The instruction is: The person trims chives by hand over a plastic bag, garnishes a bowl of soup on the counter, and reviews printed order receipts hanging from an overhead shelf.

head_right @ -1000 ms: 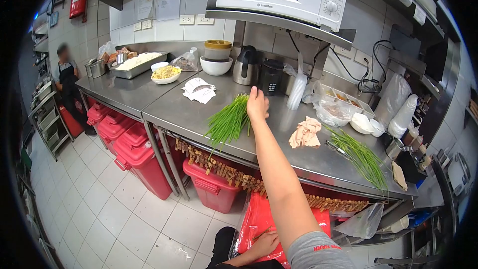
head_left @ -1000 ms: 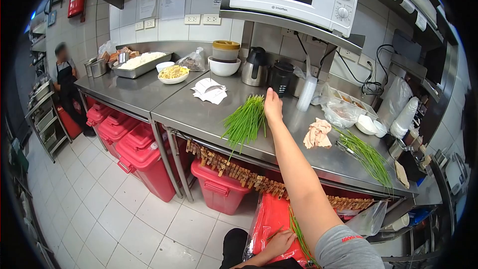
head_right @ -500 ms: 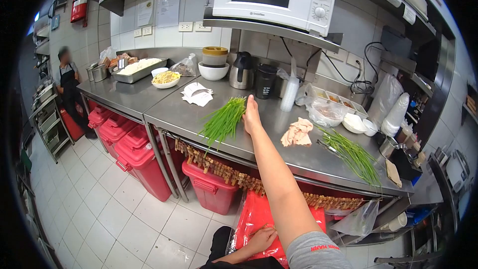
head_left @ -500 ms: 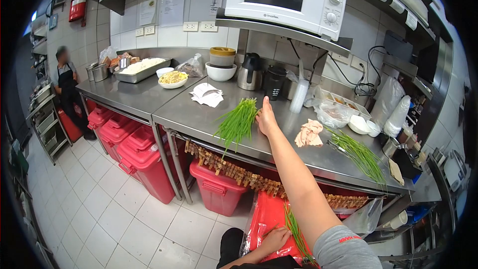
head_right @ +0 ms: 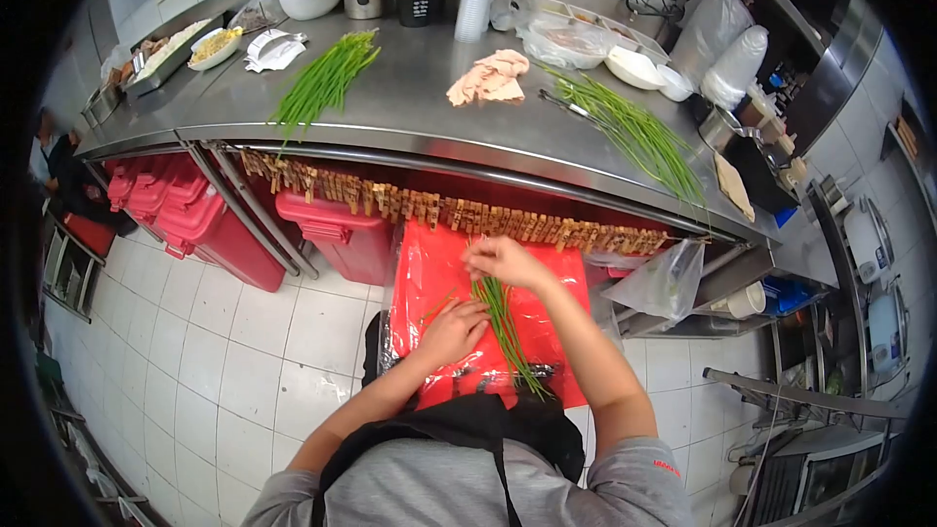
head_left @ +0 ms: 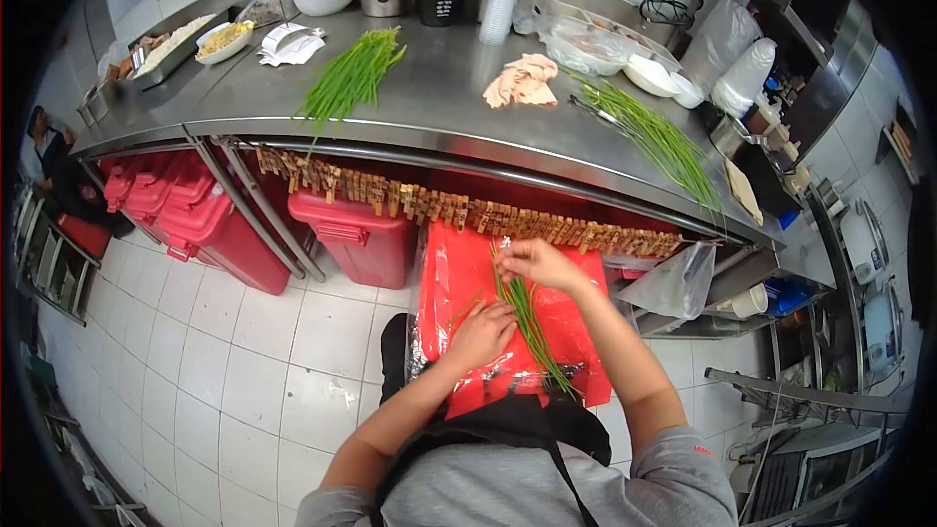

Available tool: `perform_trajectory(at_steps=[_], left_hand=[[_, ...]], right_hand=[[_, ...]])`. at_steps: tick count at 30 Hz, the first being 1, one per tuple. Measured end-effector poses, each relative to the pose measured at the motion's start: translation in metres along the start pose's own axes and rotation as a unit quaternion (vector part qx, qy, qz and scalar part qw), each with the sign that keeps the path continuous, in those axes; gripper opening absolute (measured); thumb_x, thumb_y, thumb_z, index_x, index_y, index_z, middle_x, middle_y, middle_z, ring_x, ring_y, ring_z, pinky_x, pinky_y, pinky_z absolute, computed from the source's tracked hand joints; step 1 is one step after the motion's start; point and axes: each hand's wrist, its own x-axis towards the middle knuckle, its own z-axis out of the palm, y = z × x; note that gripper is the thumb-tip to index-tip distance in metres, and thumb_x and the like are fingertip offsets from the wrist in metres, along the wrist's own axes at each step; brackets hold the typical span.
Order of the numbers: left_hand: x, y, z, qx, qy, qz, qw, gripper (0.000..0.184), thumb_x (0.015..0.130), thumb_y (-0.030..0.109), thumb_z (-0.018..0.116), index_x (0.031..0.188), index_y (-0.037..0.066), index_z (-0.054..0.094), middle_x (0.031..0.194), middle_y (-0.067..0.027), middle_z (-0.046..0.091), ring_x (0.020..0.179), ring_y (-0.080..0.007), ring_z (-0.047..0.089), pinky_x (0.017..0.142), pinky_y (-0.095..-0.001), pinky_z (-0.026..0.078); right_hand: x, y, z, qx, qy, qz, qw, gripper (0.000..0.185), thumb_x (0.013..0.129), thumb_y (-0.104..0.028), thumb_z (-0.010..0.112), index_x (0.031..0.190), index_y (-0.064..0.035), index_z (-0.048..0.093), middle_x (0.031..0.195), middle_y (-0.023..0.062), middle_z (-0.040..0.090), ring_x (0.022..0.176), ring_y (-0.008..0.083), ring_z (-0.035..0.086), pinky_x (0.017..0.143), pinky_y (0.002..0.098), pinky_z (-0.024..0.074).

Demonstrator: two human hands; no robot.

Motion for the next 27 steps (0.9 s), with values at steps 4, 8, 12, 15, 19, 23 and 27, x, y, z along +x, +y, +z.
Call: perform_trajectory(at_steps=[4,8,12,15,19,23,27], left_hand=[[0.002,0.003,-0.001,-0.034,0.03,-0.022,0.999,0.018,0.085,0.016,0.052,0.089,0.002,0.063,0.099,-0.0112,0.061,0.097,-0.0273,0.056,0.095,-0.042,0.037],[0.002,0.003,0.001,-0.019,0.039,-0.039,0.998,0.014,0.083,0.012,0.054,0.084,0.0,0.062,0.088,-0.013,0.061,0.087,-0.0286,0.058,0.088,-0.0392,0.042],[0.004,0.002,-0.001,-0.065,0.063,-0.039,0.995,0.014,0.083,0.009,0.054,0.086,-0.001,0.062,0.085,-0.0136,0.061,0.084,-0.0276,0.059,0.081,-0.0355,0.045],[0.007,0.0,-0.006,-0.18,0.094,-0.073,0.976,0.015,0.084,0.008,0.053,0.089,-0.003,0.062,0.084,-0.0126,0.06,0.081,-0.0242,0.06,0.077,-0.0317,0.047],[0.018,-0.005,-0.005,-0.325,0.153,-0.12,0.926,0.019,0.088,0.01,0.053,0.099,-0.003,0.061,0.088,-0.0075,0.062,0.084,-0.015,0.059,0.075,-0.0247,0.046],[0.038,-0.002,-0.013,-0.481,0.174,-0.186,0.839,0.023,0.089,0.013,0.056,0.106,-0.002,0.06,0.096,-0.0056,0.063,0.088,-0.0099,0.057,0.078,-0.0231,0.046],[0.052,-0.005,-0.027,-0.513,0.155,-0.188,0.823,0.025,0.086,0.014,0.061,0.106,-0.001,0.061,0.096,-0.0055,0.063,0.087,-0.0086,0.057,0.078,-0.0222,0.046]], right_hand=[[-0.027,0.08,0.021,-0.286,0.229,0.081,0.927,0.026,0.076,-0.02,0.066,0.092,0.0014,0.063,0.08,0.017,0.064,0.074,0.0258,0.064,0.068,0.0356,0.0495],[-0.023,0.101,0.035,-0.327,0.29,0.102,0.894,0.028,0.067,-0.02,0.074,0.082,0.0005,0.063,0.069,0.0141,0.062,0.063,0.0248,0.061,0.062,0.0333,0.0494],[-0.023,0.123,0.014,-0.085,0.26,0.106,0.956,0.013,0.077,-0.015,0.068,0.08,-0.0034,0.064,0.071,0.0027,0.064,0.059,0.0139,0.059,0.055,0.0285,0.047],[-0.045,0.065,0.008,0.078,0.211,0.163,0.961,0.013,0.085,-0.019,0.06,0.086,-0.0068,0.065,0.078,-0.0014,0.065,0.067,0.0069,0.058,0.061,0.0214,0.0454],[-0.058,0.044,0.006,0.167,0.154,0.126,0.965,0.017,0.088,-0.021,0.056,0.091,-0.0067,0.064,0.084,0.0002,0.065,0.074,0.0073,0.06,0.067,0.0213,0.0465],[-0.06,0.022,0.018,0.182,0.128,0.093,0.971,0.016,0.09,-0.018,0.054,0.093,-0.0041,0.062,0.083,0.0012,0.064,0.071,0.008,0.06,0.064,0.0223,0.0475],[-0.058,0.006,0.028,0.116,0.119,0.055,0.984,0.015,0.09,-0.014,0.053,0.09,-0.0005,0.06,0.078,0.0029,0.062,0.068,0.0093,0.058,0.062,0.0225,0.0473]])
